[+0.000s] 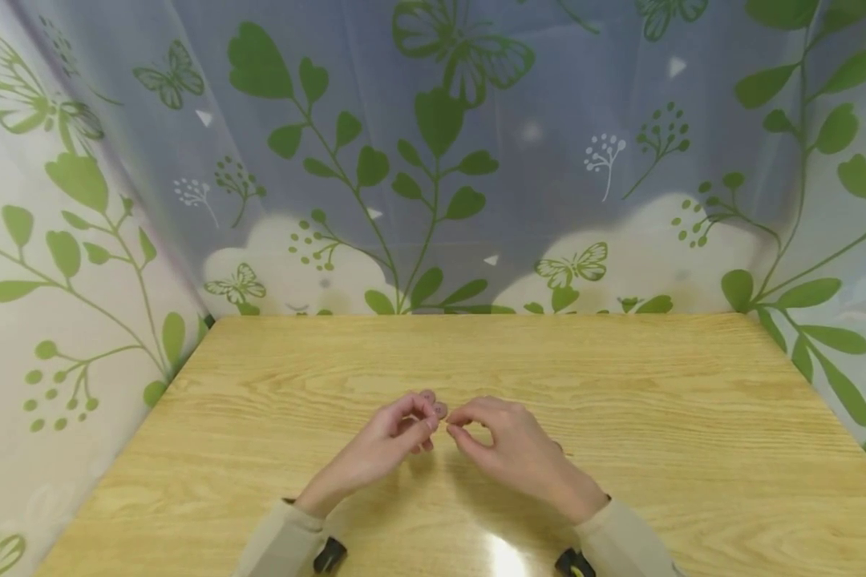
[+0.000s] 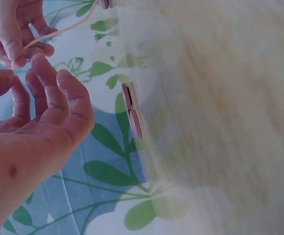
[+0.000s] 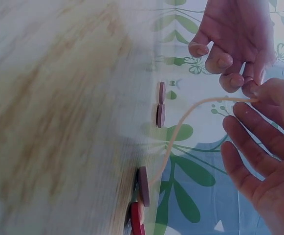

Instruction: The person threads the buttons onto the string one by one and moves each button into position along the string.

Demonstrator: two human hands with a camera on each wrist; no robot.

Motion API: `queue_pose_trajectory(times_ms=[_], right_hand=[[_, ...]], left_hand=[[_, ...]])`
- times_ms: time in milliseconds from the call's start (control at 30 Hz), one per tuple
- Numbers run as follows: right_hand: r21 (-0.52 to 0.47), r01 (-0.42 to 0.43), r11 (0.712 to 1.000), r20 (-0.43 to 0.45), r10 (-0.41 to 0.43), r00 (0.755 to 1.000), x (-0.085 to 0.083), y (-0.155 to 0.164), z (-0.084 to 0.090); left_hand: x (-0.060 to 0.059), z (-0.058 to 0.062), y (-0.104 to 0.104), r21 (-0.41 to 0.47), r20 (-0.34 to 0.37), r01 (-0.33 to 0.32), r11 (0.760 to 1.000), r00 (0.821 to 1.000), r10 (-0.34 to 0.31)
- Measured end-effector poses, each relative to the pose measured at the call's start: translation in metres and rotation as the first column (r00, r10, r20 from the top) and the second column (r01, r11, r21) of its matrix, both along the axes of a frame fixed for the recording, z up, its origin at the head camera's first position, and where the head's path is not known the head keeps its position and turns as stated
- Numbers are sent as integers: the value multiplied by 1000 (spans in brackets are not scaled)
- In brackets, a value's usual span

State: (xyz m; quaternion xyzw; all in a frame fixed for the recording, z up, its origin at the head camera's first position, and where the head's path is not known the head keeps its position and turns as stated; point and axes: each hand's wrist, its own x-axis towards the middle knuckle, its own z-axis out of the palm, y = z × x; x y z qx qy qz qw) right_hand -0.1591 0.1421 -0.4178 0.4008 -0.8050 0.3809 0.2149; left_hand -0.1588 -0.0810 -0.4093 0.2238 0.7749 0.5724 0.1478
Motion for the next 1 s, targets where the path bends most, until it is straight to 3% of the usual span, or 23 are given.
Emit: queue_pose_trajectory(times_ms=[367, 600, 1000], right_hand=[[-22, 7, 1000, 29, -7, 1000, 0, 2, 2], [-34, -4, 999, 0, 4, 1000, -2, 6, 3], [-34, -8, 999, -14, 7, 1000, -2, 11, 2]], left_hand=[[-3, 6, -4, -41, -5, -22, 999, 1000, 21], [-7, 10, -10, -102, -51, -37, 994, 998, 32], [-19, 11, -23, -317, -179, -33, 948, 984, -25]])
